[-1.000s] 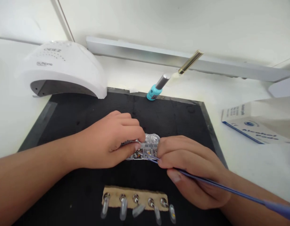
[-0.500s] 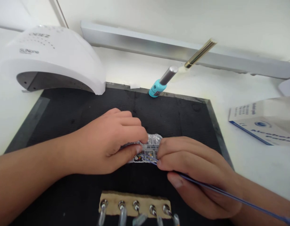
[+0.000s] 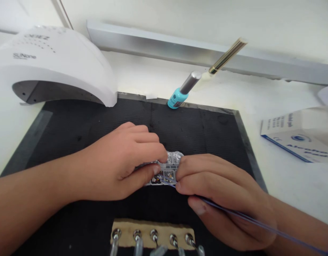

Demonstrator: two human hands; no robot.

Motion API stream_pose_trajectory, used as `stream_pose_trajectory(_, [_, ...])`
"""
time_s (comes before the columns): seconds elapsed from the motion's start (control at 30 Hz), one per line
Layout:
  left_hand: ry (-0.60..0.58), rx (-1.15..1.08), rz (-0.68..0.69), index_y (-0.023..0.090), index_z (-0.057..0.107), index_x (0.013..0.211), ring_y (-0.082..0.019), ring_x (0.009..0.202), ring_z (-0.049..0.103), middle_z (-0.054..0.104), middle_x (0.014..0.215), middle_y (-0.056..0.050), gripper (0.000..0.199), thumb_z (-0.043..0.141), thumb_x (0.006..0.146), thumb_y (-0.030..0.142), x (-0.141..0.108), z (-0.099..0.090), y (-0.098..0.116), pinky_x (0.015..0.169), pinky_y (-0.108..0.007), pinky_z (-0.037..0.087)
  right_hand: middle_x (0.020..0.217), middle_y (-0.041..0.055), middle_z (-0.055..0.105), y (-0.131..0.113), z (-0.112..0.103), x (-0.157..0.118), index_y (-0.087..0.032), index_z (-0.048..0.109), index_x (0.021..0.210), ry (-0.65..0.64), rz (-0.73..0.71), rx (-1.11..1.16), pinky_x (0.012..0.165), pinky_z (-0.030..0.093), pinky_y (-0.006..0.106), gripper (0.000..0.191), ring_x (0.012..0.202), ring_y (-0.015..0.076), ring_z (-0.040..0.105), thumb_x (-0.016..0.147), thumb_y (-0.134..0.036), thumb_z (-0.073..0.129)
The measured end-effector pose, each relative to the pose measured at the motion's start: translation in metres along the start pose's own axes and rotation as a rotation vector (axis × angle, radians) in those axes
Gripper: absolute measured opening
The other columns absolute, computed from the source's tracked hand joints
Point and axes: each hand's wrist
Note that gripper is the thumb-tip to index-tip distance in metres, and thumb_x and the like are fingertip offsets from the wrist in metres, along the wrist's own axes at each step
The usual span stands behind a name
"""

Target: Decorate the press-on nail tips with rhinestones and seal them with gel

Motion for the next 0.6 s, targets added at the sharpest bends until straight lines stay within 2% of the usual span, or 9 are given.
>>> stream_pose_trajectory(0.6, [0.004, 0.001, 0.000, 0.018, 0.063, 0.093, -0.016, 0.079, 0.051, 0.062, 0.084, 0.000, 0.017, 0.046, 0.094, 0.014, -0.0004, -0.0002, -0.0002, 0.075, -0.034, 0.032, 0.079, 0.0068, 0.066, 0.0013, -0.0028, -0.0005, -0.014, 0.056, 0.093, -0.018, -0.011, -0.008, 0.062, 0.053, 0.027, 0.011, 0.075, 0.0164, 0.066, 0.089, -0.012, 0.046])
Point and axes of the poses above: each hand's wrist, its own x-axis towards the middle knuckle, its own z-axis out of the palm, y = z × x
